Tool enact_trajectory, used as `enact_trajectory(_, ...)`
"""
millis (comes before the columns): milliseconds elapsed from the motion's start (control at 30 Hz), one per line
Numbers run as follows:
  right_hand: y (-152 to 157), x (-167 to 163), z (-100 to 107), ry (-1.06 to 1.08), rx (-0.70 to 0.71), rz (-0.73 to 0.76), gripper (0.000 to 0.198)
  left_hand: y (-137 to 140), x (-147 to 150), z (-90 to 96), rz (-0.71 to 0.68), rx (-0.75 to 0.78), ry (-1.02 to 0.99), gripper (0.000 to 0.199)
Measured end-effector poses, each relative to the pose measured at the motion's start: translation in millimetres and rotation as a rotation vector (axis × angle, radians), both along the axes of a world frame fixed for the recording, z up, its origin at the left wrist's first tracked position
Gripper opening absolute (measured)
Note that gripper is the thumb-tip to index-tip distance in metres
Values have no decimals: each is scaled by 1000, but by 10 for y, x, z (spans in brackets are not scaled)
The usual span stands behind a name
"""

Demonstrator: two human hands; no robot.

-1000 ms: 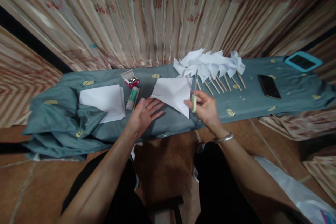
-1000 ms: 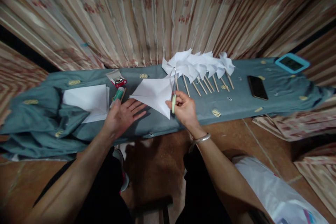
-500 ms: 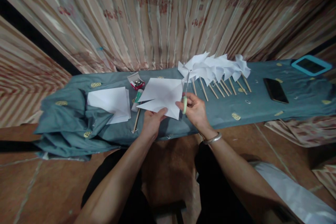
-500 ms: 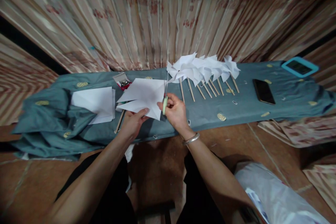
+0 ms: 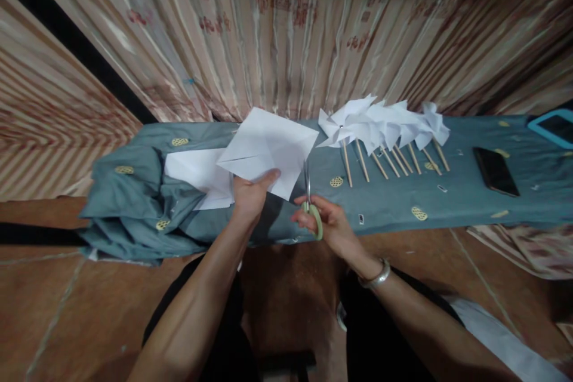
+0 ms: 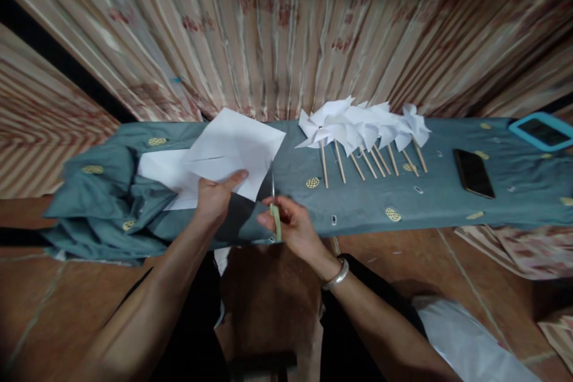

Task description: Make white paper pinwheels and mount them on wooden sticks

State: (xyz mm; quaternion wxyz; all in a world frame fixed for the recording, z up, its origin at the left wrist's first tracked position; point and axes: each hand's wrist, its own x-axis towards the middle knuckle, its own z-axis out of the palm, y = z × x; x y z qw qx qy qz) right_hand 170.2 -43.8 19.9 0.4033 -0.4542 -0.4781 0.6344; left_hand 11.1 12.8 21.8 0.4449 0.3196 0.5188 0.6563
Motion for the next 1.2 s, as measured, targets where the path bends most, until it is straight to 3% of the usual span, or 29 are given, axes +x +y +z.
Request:
enact_trajectory(167, -267, -25, -91, -9, -16, 170, 42, 62, -94, 33, 48, 25, 9, 36)
enact_trajectory(333, -316, -31, -122, -20, -85, 229, 44, 68, -118, -17, 63, 17, 7, 38)
enact_trajectory(1200, -200, -68, -79, -4, -98, 187, 47, -6, -12, -123, -35, 24, 109, 34)
